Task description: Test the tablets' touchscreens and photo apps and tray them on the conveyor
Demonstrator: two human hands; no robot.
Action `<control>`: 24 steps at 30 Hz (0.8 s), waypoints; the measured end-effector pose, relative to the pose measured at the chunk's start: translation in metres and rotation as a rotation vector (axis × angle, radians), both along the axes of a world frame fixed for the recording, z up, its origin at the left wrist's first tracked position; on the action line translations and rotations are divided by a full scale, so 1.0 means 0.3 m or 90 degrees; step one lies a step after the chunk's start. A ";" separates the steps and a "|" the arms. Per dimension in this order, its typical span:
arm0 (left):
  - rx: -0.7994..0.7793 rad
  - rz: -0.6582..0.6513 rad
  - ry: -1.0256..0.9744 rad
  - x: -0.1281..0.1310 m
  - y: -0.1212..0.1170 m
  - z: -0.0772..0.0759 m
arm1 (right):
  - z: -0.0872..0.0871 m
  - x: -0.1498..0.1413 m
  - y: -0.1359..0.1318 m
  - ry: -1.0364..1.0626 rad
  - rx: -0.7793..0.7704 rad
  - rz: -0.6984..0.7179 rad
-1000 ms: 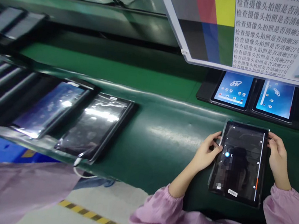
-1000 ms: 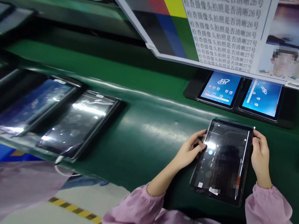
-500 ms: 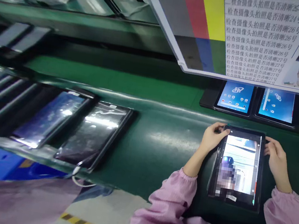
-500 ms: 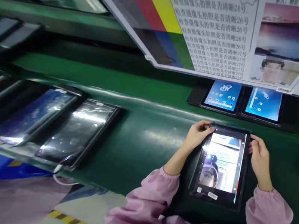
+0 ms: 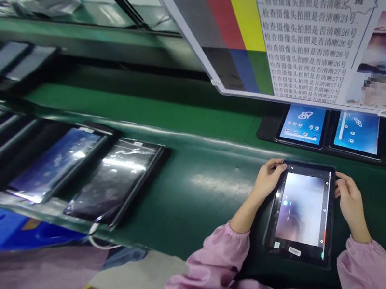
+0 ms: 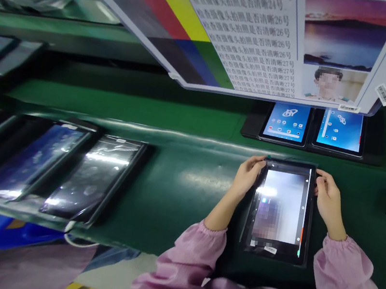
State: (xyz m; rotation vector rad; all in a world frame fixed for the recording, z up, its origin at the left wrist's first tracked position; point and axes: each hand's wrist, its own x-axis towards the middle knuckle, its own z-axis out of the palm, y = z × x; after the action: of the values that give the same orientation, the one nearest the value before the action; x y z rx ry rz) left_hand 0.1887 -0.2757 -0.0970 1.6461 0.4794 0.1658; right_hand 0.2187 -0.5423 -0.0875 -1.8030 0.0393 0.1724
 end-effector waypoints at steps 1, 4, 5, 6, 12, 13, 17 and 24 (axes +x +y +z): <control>-0.014 -0.013 0.003 -0.016 0.006 -0.004 | 0.001 -0.001 0.001 0.000 0.000 0.001; -0.049 -0.061 0.001 -0.072 0.027 -0.014 | 0.004 -0.002 0.003 0.000 0.000 0.001; -0.058 -0.081 -0.003 -0.091 0.035 -0.017 | 0.004 -0.002 0.003 0.000 -0.001 0.001; -0.067 -0.102 -0.008 -0.109 0.043 -0.020 | 0.004 -0.002 0.003 -0.001 -0.001 0.002; -0.101 -0.216 -0.033 -0.183 0.081 -0.038 | 0.007 0.000 0.002 -0.002 -0.008 -0.001; -0.104 -0.231 -0.037 -0.190 0.085 -0.039 | 0.009 0.000 0.001 -0.003 -0.010 -0.002; -0.110 -0.280 -0.044 -0.206 0.097 -0.037 | 0.014 0.000 0.000 -0.006 -0.018 0.000; -0.105 -0.304 -0.054 -0.209 0.100 -0.033 | 0.024 0.003 0.002 -0.011 -0.032 -0.009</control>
State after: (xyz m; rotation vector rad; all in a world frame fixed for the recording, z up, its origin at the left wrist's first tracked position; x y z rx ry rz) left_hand 0.1258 -0.2457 -0.1068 1.5383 0.0254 -0.1548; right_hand 0.2195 -0.5418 -0.0804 -1.8538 0.0447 0.1475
